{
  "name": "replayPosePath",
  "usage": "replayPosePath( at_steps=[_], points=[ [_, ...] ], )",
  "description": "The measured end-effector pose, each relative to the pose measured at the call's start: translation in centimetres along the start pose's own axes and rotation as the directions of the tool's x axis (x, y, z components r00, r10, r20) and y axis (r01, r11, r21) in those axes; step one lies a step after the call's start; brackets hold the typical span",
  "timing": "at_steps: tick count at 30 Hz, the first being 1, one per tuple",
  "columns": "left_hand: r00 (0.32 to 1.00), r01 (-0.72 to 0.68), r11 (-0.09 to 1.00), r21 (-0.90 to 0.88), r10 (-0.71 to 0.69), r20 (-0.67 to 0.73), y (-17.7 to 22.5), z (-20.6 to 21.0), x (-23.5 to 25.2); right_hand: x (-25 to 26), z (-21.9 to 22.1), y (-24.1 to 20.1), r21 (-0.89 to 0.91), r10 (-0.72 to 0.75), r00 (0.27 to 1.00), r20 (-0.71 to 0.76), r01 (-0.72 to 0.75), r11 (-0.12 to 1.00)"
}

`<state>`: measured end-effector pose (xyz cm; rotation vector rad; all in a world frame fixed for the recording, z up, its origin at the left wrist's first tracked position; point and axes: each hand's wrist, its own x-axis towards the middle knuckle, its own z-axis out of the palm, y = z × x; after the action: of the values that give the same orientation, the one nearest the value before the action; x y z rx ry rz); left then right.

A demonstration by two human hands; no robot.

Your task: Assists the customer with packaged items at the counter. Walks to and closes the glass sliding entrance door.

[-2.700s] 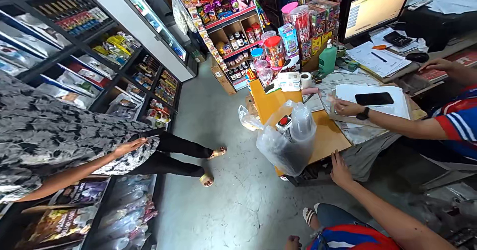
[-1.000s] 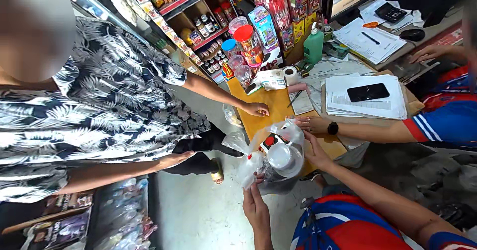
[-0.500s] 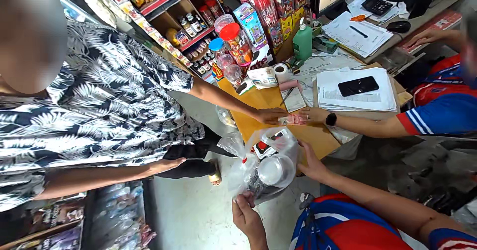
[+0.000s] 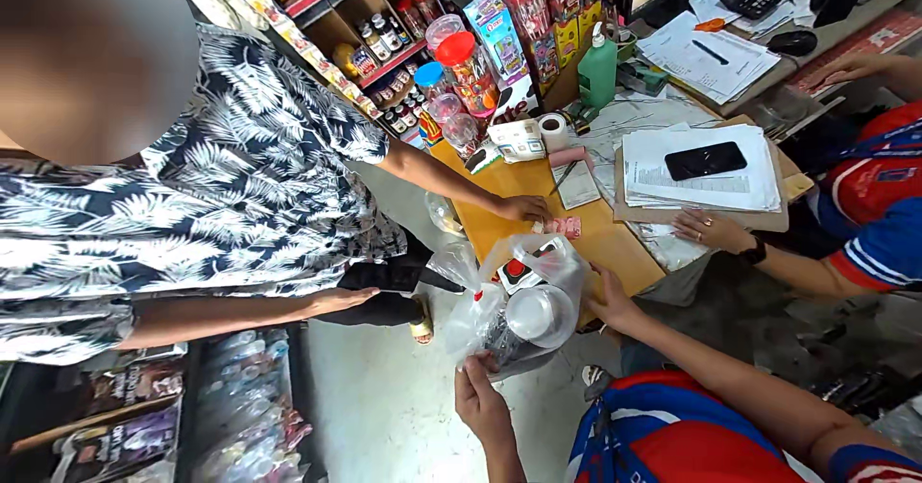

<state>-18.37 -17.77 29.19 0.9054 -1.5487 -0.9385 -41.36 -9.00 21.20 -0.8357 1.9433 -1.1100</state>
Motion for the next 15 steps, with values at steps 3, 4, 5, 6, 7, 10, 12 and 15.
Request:
replayPosePath(
  at_steps=[3,4,5,6,7,10,12,15],
  points=[
    [1.000,0.000,0.999,0.033,0.001,-0.015,0.1,0.0,-0.2,0.8,-1.0,1.3,-0.175,0.117,0.993,0.017,-0.112,0.978],
    [1.000,0.003,0.999,0.040,-0.003,-0.018,0.1,0.0,-0.3,1.2,-1.4,1.8,-0.239,0.148,0.989,0.008,-0.141,0.961],
    [1.000,0.004,0.999,0.044,-0.004,-0.015,0.1,0.0,-0.4,1.6,-1.8,2.5,-0.304,0.168,0.986,-0.008,-0.163,0.939],
    [1.000,0.002,0.999,0.046,-0.001,-0.008,-0.1,0.0,-0.4,1.9,-2.0,3.3,-0.365,0.181,0.983,-0.024,-0.177,0.914],
    [1.000,-0.003,0.999,0.046,0.003,0.005,-0.3,0.0,-0.5,2.3,-2.3,4.3,-0.417,0.195,0.980,-0.033,-0.191,0.888],
    [0.999,-0.012,0.998,0.054,0.010,0.044,-0.4,-0.2,-0.6,2.9,-2.4,7.3,-0.523,0.280,0.960,-0.004,-0.241,0.818],
    [0.998,-0.017,0.998,0.059,0.014,0.053,-0.5,-0.3,-0.7,2.8,-1.9,9.0,-0.578,0.332,0.943,0.014,-0.263,0.773],
    [0.998,-0.024,0.996,0.080,0.020,0.055,-0.7,-0.5,-0.9,2.7,-1.4,10.0,-0.625,0.333,0.943,0.013,-0.252,0.739]
  ],
)
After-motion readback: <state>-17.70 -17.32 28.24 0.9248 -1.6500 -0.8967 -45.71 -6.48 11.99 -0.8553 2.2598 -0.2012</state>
